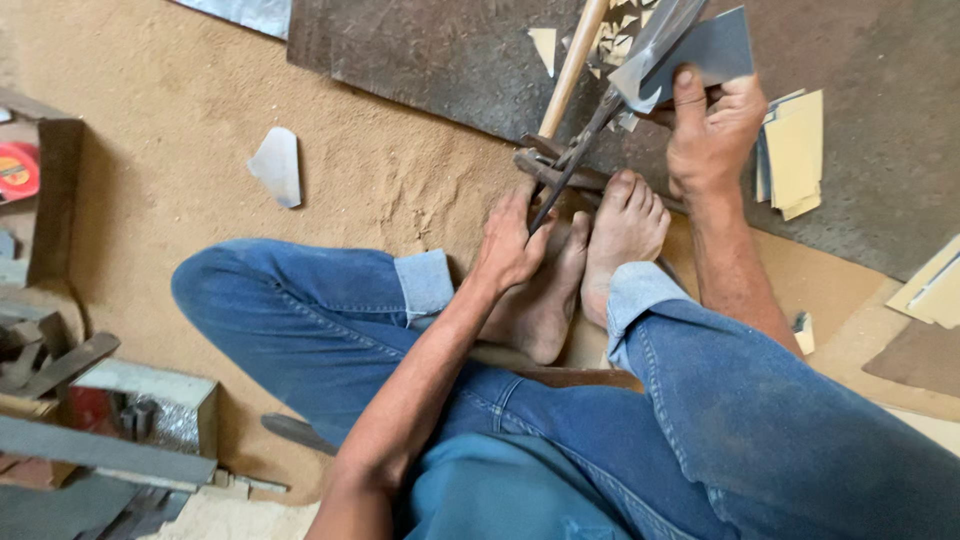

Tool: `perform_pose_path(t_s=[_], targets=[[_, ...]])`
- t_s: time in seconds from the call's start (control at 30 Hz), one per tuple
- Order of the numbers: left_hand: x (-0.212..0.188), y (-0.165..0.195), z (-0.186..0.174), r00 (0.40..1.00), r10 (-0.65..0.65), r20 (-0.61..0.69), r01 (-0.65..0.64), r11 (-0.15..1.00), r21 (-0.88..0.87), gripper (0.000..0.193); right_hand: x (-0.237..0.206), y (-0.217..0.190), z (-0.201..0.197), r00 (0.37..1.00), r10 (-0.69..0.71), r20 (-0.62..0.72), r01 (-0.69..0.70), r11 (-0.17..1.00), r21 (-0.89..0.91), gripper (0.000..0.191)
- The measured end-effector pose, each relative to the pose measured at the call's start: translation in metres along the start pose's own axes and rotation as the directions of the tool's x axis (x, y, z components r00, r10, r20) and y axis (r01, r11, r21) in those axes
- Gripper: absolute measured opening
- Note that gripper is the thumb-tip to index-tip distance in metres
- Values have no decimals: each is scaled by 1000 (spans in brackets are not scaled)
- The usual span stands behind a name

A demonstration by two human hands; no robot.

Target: The person sits on the workshop floor and cuts small flat metal pieces into narrow strips using hand shears, letting the cut pieces and scrap fall onto a metal sheet beside them. They occasionally gather and toss the accumulated cut pieces aside and pick up new uncut pieces to continue cutting.

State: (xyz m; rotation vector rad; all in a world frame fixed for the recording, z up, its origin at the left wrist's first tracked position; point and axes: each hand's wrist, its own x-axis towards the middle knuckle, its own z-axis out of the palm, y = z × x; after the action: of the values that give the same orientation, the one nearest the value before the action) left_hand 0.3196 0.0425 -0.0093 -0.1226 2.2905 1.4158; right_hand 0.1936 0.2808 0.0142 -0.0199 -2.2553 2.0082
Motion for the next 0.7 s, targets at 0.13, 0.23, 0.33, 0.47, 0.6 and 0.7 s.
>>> perform_pose_path(t_s=[0.13,0.23,0.33,0.47,0.6,0.7], targets=[[-14,-5,4,967,227,-119,-234,971,-51,72,-5,0,0,996,-80,36,85,981,-174,25],[-13,-10,4,991,123,-46,-123,992,-5,72,-7,-6,4,998,24,57,-22,999,-43,21],[1,-10,3,1000,4,-18,-4,1000,13,64,2,-20,7,994,93,57,-96,994,44,18],[-1,7,-4,988,86,-125,-72,991,111,60,16,-42,-10,941,330,75,-331,944,1,18],[-20,47,-24,921,207,-331,-157,973,171,52,14,-55,-41,843,495,208,-522,848,96,23],[-14,90,-33,948,161,-275,-177,984,-35,39,-3,-65,-50,774,524,356,-575,816,51,22]])
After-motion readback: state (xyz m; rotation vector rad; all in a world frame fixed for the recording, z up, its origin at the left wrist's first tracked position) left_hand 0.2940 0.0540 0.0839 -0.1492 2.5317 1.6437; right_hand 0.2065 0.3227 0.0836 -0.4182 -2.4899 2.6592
